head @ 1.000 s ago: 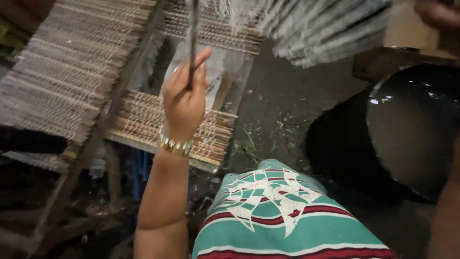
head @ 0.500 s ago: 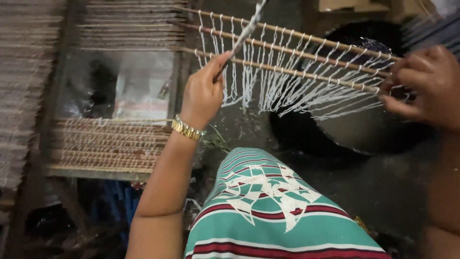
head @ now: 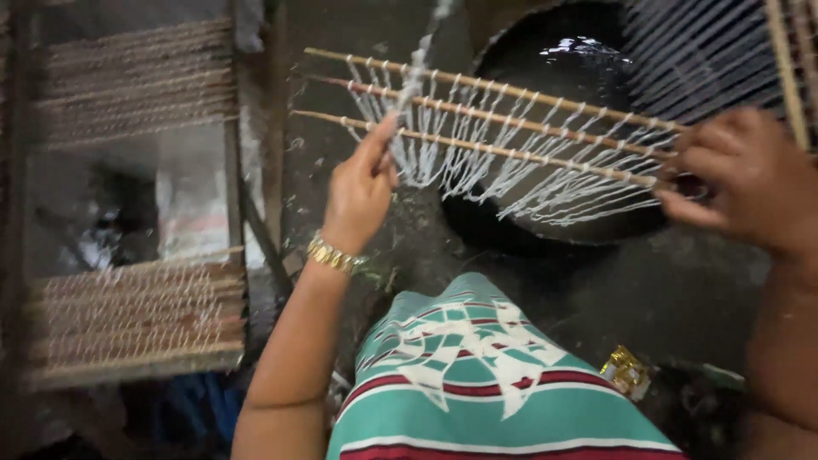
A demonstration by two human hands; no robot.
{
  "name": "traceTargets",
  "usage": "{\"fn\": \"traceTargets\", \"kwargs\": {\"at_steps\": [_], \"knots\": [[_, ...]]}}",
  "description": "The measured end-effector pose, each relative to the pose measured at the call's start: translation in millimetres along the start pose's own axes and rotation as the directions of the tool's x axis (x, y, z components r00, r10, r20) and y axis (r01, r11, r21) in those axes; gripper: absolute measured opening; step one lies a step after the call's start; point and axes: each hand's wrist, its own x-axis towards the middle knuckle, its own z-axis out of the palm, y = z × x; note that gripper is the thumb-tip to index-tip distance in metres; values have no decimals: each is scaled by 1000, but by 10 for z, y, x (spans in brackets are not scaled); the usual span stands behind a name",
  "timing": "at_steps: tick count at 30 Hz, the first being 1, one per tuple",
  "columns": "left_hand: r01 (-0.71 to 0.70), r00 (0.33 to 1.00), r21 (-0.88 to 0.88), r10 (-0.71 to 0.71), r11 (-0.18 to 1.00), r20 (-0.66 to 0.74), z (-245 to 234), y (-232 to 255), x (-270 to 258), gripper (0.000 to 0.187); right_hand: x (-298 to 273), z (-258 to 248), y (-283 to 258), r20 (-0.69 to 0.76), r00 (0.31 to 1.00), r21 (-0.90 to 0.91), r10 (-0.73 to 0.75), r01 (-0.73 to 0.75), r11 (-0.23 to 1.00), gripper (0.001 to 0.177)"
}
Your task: Dipping a frame of candle wicks into molten wax and hanging them to cool in a production setting.
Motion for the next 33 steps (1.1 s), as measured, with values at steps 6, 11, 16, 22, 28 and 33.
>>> {"fn": "traceTargets", "kwargs": {"at_steps": [6, 11, 16, 22, 28, 33], "knots": [[-12, 1000, 35, 13, 999, -20, -71, -62, 274, 62, 29, -287, -312, -25, 995, 88, 92, -90, 992, 16], [30, 991, 32, -34, 999, 131, -78, 110, 495, 67, -133, -280, -525, 38, 969, 78, 244, -247, 966, 14], [-214, 939, -138, 242, 967, 243, -27, 194, 578, 61, -167, -319, -758, 45, 960, 70, 275, -278, 958, 13], [-242, 892, -201, 299, 949, 339, -34, 213, 752, 49, -341, -274, -985, 52, 930, -7, 363, -363, 932, 16], [-290, 859, -126, 316, 949, 403, 98, 167, 831, 64, -525, -167, -1087, 57, 888, 19, 456, -457, 889, 21], [-306, 861, -40, 295, 951, 415, 267, 252, 925, 61, -652, -138, -996, 6, 878, 40, 478, -478, 877, 16]]}}
